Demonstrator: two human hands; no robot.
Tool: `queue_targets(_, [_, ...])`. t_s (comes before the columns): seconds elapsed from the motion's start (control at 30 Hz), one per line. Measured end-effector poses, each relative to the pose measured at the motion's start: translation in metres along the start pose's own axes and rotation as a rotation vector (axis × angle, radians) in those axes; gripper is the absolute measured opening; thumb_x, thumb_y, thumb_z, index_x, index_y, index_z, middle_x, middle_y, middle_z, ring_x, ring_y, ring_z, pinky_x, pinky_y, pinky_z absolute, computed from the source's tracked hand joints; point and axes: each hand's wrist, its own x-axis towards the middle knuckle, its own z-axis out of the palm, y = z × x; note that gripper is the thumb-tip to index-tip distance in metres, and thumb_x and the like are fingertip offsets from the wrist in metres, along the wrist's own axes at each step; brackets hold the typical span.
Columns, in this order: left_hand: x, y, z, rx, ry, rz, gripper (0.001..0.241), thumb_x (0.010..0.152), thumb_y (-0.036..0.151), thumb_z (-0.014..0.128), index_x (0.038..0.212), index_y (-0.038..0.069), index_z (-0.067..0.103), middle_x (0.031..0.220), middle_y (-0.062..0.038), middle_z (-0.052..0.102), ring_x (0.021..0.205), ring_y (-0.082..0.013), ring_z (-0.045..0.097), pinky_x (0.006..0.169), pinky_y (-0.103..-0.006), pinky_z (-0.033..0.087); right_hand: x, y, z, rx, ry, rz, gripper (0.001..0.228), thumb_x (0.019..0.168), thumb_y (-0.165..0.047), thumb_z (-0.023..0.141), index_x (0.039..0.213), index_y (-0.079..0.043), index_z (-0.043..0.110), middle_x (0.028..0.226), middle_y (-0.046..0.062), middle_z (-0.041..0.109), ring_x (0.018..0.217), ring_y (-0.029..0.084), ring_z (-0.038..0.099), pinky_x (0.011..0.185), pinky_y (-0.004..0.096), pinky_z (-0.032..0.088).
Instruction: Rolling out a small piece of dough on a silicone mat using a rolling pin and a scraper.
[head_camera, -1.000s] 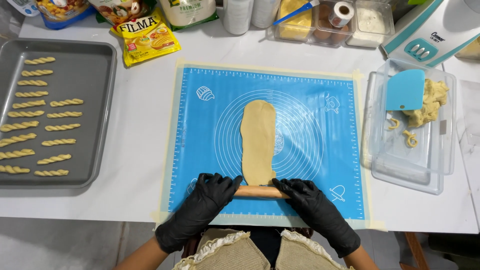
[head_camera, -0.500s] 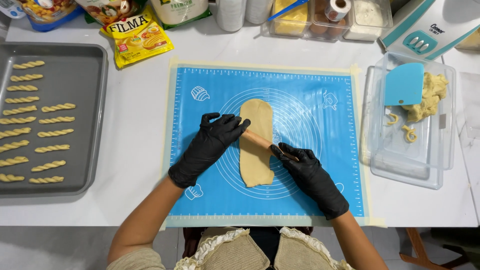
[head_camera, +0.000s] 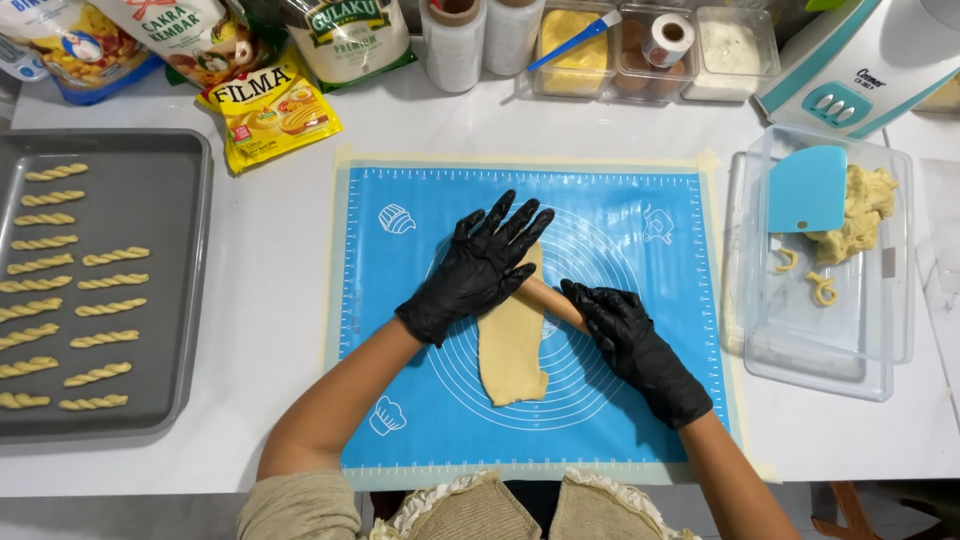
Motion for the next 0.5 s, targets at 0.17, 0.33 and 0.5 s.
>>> queue_targets(0.17, [0.023,0.02,-0.011,-0.288,0.122,-0.138,0.052,0.114,0.036,0.049,0.161,0.016,0.041,0.161,-0.012,0.046,0.149,-0.0313,0.041,0.122,-0.0486,0.024,0.044,-0.035,-0.038,-0.215,-0.061,0.036,0.069,0.096,-0.018,0.056,0.16,-0.005,0.034,0.158,0.027,0.041,0.139,0.044,0.048,0.096,0.052,0.05])
queue_targets(0.33, [0.016,-0.003,-0.003,-0.184,0.117,-0.105,0.059,0.107,0.05,0.055,0.159,0.023,0.042,0.163,-0.004,0.044,0.147,-0.0229,0.043,0.126,-0.0478,0.023,0.043,-0.052,-0.001,-0.104,-0.105,0.032,0.052,0.098,-0.019,0.06,0.148,-0.01,0.054,0.154,0.022,0.048,0.139,0.047,0.046,0.108,0.059,0.042])
queue_targets(0.5, [0.029,-0.015,0.021,-0.174,0.191,-0.248,0.065,0.107,0.047,0.059,0.158,0.01,0.041,0.156,-0.016,0.047,0.145,-0.0252,0.042,0.127,-0.0435,0.02,0.041,-0.032,0.006,-0.061,-0.128,0.023,0.045,0.1,-0.014,0.056,0.145,-0.013,0.059,0.158,0.015,0.047,0.143,0.044,0.044,0.11,0.057,0.042])
